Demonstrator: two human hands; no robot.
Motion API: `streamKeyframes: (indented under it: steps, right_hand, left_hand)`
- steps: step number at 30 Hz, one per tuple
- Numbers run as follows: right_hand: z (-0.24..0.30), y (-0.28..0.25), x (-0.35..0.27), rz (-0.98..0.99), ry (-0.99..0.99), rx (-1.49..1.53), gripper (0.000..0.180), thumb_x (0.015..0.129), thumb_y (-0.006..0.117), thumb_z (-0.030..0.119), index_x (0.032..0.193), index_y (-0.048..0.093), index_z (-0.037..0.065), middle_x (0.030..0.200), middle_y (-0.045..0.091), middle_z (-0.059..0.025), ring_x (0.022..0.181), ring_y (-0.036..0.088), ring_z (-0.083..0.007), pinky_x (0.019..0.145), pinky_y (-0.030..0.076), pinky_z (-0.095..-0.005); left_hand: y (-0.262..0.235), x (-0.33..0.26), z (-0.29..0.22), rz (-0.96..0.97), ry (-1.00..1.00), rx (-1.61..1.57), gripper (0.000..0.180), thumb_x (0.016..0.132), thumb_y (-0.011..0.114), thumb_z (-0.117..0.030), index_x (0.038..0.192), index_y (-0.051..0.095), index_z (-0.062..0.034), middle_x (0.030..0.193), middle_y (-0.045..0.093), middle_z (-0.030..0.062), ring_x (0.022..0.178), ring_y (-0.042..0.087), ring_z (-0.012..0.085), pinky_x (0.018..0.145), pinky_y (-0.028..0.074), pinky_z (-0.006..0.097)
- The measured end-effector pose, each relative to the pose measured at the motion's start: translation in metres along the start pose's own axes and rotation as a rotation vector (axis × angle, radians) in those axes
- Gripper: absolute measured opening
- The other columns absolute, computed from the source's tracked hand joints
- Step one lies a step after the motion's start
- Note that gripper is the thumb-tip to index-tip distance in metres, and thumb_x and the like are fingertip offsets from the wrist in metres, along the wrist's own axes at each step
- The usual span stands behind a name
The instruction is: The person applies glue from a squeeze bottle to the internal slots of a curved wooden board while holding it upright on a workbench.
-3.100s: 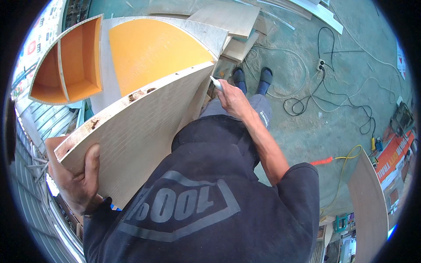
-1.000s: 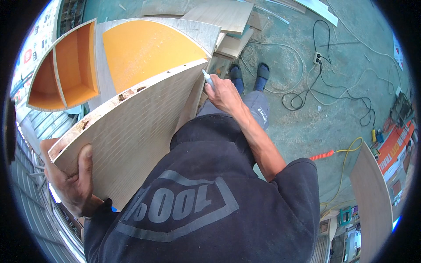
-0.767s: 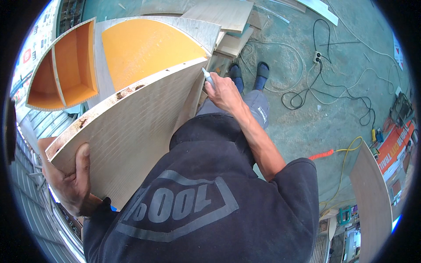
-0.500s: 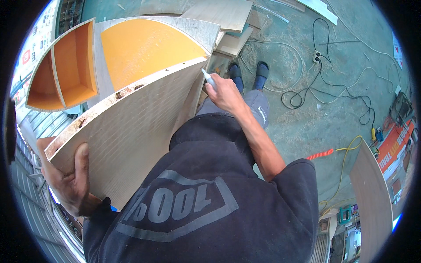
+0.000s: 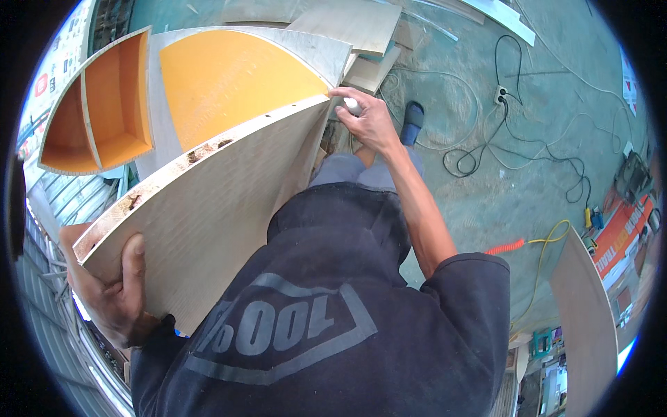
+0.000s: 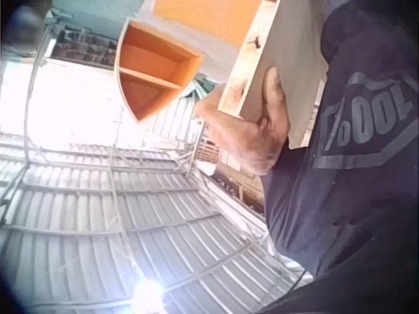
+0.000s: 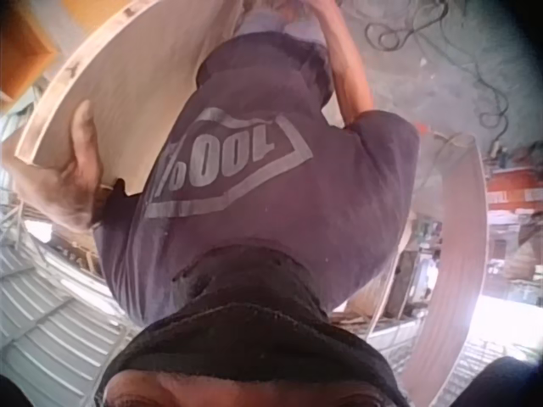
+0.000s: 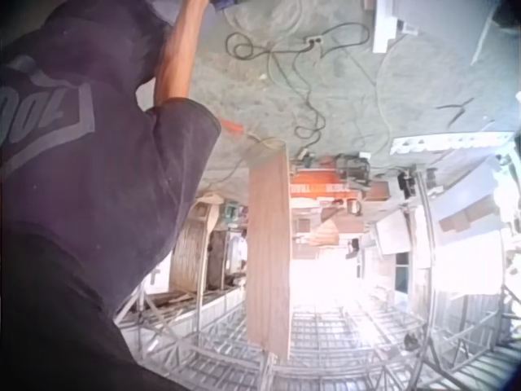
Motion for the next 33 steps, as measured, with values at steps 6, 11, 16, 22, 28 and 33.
streamKeyframes:
  steps: [6,11,16,22,28,33]
  right_hand:
    - [0.012,0.007,0.018,-0.018,-0.301,-0.198,0.017,0.091,0.076,0.011,0.108,0.08,0.007,0.1,0.078,-0.0108,0.089,0.075,-0.023,0.08,0.057,-0.0341]
    - [0.019,0.001,0.025,0.012,-0.308,-0.382,0.018,0.09,0.078,0.012,0.107,0.08,0.008,0.097,0.078,-0.0112,0.086,0.075,-0.0231,0.077,0.057,-0.0337]
    - [0.026,0.003,0.029,0.064,-0.255,-0.365,0.018,0.088,0.079,0.009,0.105,0.081,0.007,0.095,0.078,-0.0111,0.085,0.075,-0.0209,0.076,0.057,-0.0318]
    - [0.028,0.002,0.032,0.091,-0.164,-0.371,0.018,0.089,0.077,0.007,0.107,0.08,0.004,0.096,0.079,-0.0113,0.085,0.075,-0.0176,0.078,0.057,-0.0299]
    - [0.027,0.001,0.034,0.142,-0.121,-0.374,0.018,0.092,0.075,0.007,0.11,0.078,0.001,0.094,0.078,-0.0107,0.085,0.073,-0.0148,0.076,0.055,-0.0278]
    - [0.014,-0.002,0.038,0.17,-0.088,-0.331,0.017,0.092,0.075,0.004,0.109,0.078,0.0,0.094,0.078,-0.01,0.084,0.072,-0.0133,0.076,0.055,-0.0271]
  left_hand:
    - [-0.004,-0.006,-0.009,0.041,0.014,0.062,0.045,0.08,0.086,-0.016,0.104,0.054,0.0031,0.085,0.061,0.0174,0.071,0.065,0.0295,0.065,0.049,0.038]
    - [-0.003,-0.005,-0.005,0.074,-0.023,0.022,0.035,0.081,0.08,-0.013,0.104,0.058,0.0004,0.089,0.055,0.0144,0.077,0.061,0.0269,0.069,0.047,0.038]
    - [-0.002,-0.002,-0.008,0.153,0.107,-0.08,0.044,0.078,0.084,-0.018,0.104,0.054,-0.0008,0.082,0.06,0.0119,0.073,0.06,0.0245,0.068,0.046,0.039]
    - [-0.003,-0.008,-0.007,0.136,0.174,0.111,0.045,0.091,0.076,-0.042,0.11,0.059,-0.0056,0.092,0.065,0.0087,0.089,0.063,0.0239,0.07,0.047,0.038]
    - [-0.004,0.001,-0.009,0.1,0.157,0.012,0.029,0.095,0.068,-0.025,0.108,0.054,-0.0036,0.082,0.062,0.0095,0.069,0.055,0.0198,0.059,0.038,0.032]
    - [0.021,-0.003,-0.004,-0.324,0.357,0.009,0.014,0.093,0.054,-0.007,0.1,0.043,-0.0034,0.067,0.053,0.006,0.048,0.048,0.0145,0.043,0.031,0.025]
Point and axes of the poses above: each hand's wrist, its own x-axis towards the middle knuckle, its own y-axis out of the palm, z = x × y, the point moved 6 cm from there along x, towards the middle knuckle
